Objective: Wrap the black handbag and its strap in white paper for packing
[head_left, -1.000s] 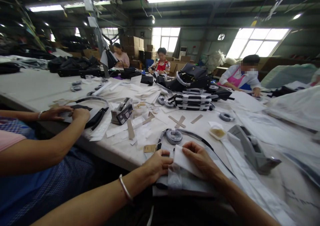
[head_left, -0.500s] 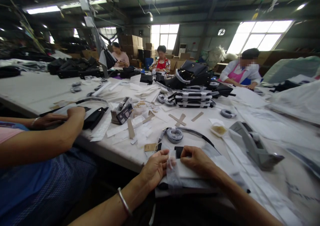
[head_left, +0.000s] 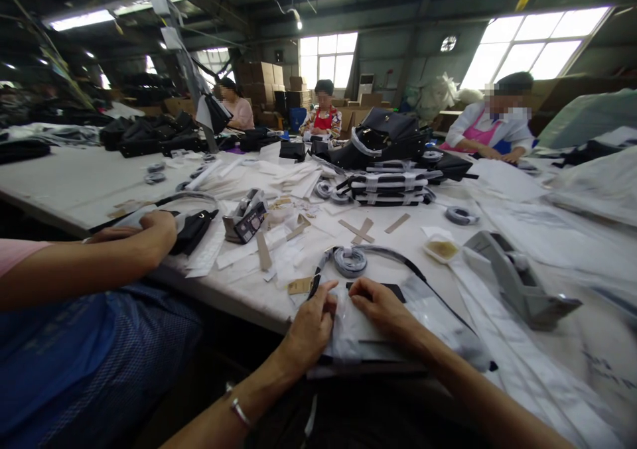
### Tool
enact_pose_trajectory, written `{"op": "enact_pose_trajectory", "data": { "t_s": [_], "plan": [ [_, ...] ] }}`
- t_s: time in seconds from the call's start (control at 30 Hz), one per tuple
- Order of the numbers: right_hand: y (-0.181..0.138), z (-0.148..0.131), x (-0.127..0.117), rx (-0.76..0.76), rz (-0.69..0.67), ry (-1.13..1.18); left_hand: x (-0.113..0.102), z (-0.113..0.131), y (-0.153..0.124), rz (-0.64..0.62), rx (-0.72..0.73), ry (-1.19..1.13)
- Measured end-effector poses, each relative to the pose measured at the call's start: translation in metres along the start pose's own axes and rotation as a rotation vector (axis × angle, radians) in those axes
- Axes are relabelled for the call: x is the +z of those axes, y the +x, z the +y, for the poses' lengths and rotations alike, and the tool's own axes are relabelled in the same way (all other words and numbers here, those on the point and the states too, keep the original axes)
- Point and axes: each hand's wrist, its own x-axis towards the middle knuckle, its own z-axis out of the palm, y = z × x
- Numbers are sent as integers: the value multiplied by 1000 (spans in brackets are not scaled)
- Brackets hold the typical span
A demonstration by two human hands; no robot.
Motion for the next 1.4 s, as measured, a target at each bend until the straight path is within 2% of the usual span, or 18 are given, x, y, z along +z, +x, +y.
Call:
{"op": "enact_pose_trajectory", "data": {
  "t_s": [0.07,0.2,0.37,0.43,0.53,0.67,0.8,0.93,1.03,1.23,1.33,1.4],
  "plan": [
    [-1,3,1,-4,18,14,-3,0,7,-11,-28,62],
    [-2,3,3,-24,44,0,-3,5,17,-117,-98,128],
    [-5,5,6,-70,85,38,-3,10,21,-138,-112,192],
    [-6,4,6,-75,99,50,-3,8,22,-192,-178,121],
    [-6,-3,3,-77,99,15,-1,0,25,-231,-284,-106],
    [-6,-14,-12,-94,-7,-227,2,-9,27,-157,-278,-256],
    [-13,-7,-27,-185,47,-574,5,-12,23,-103,-253,-262],
    [-19,6,-31,-119,-19,-550,8,-14,18,33,-167,-149],
    [-17,5,-31,-90,-69,-539,8,-14,16,132,-137,-28],
    [-13,11,-30,-105,-52,-543,1,1,8,19,5,465],
    [-11,35,-28,-140,-3,-536,-2,4,-1,57,106,527],
    [-6,59,-27,-176,88,-549,-1,-1,-5,54,119,510]
  ]
}}
